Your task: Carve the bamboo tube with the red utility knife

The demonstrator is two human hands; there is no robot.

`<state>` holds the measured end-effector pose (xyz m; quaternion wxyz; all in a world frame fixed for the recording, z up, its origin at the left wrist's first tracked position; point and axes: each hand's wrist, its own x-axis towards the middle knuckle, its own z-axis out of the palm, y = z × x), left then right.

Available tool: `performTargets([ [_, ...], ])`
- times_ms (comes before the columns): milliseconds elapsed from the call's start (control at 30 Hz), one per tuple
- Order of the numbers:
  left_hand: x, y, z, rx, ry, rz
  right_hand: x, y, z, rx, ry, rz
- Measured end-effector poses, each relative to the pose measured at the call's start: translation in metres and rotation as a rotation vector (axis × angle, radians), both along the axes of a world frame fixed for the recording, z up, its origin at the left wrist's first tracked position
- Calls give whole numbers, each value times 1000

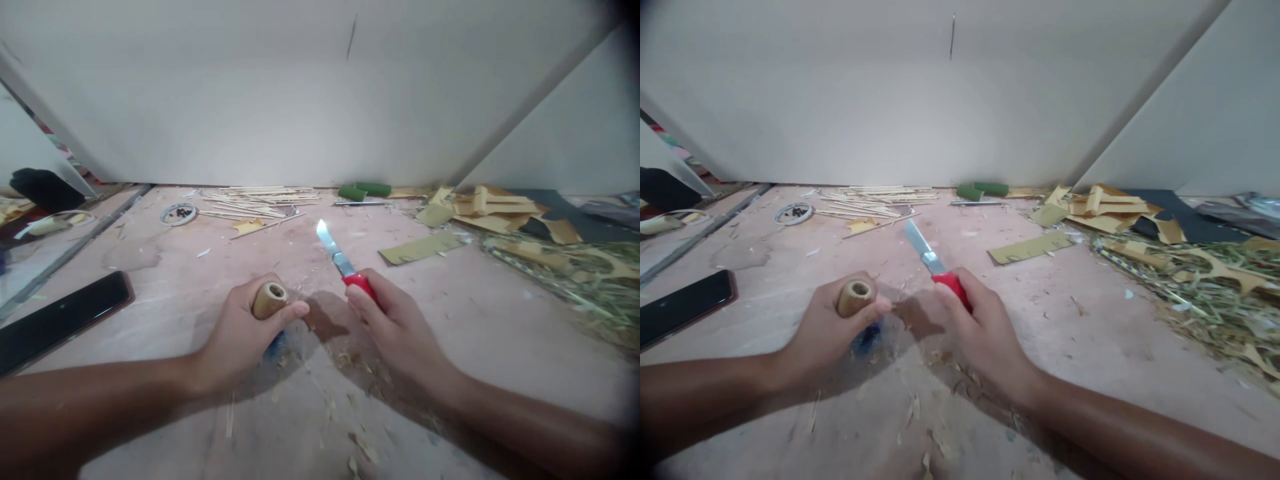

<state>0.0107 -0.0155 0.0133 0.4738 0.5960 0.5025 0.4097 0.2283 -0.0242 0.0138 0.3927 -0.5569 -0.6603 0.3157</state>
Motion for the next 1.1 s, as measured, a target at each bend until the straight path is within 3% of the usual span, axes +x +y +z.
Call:
performTargets([
  [67, -3, 2, -1, -2, -10, -49, 2, 2, 0, 4, 5, 17],
  [367, -10, 4, -2, -14, -242, -289, 5, -6, 3, -30, -149, 357],
  [767, -5, 0, -1, -106, -175, -308, 5, -5, 3, 45, -241, 447],
  [1100, -5, 0, -2, -62, 15, -193, 5, -9, 2, -10, -238, 384],
])
